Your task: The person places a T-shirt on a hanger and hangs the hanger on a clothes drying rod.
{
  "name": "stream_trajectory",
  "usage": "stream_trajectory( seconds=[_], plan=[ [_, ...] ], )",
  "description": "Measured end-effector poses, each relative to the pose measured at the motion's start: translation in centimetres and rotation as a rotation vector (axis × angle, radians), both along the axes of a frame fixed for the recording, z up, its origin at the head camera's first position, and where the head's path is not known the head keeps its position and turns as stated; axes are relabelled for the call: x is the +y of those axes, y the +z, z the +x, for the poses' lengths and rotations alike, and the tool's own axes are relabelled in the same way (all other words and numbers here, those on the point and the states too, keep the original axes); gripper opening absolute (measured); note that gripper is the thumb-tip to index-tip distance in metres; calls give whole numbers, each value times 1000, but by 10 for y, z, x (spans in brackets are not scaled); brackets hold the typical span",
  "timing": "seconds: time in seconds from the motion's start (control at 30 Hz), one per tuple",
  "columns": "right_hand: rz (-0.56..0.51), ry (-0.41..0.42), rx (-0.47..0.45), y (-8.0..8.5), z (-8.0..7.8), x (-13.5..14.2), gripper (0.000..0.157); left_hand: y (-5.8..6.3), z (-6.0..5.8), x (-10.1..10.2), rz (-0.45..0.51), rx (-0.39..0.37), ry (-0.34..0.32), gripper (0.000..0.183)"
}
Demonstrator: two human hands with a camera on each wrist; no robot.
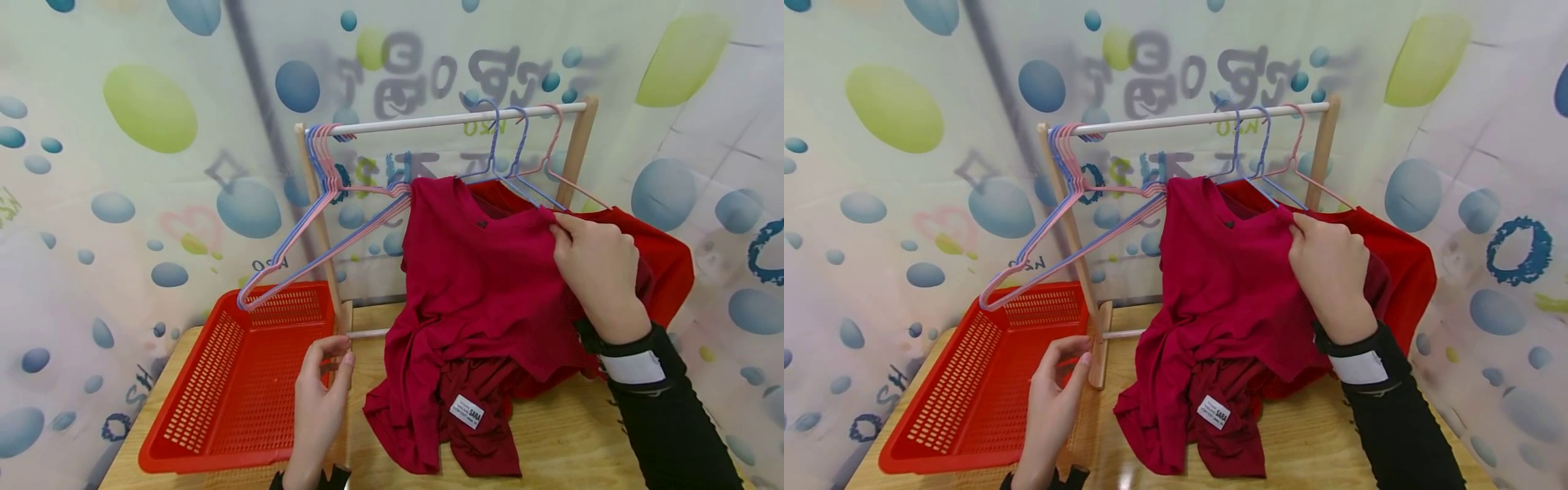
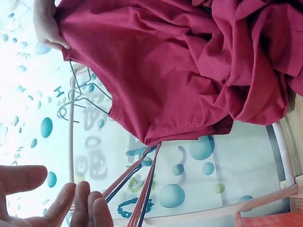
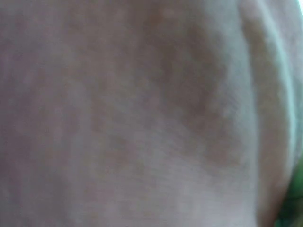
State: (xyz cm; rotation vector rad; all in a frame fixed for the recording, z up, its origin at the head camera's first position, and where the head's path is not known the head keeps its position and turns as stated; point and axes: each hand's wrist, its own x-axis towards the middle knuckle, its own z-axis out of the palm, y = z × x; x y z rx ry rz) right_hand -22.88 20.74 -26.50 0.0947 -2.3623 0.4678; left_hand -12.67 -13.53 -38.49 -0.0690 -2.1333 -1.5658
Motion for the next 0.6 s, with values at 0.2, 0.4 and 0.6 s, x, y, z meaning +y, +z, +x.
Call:
stream_trajectory(
  seconds=[0.2,0.4,0.6],
  plan=[
    [26,-8,-68,-1,0,3,37,0,-2,1,-1,3,-3,25],
    [45,-20,-107,-5,-2,4,38,-7,-6,0,-26,9,5,22],
    [16,29,80,-16,-1,-4,42,-12,-8,2,-150,0,89,25]
  ],
)
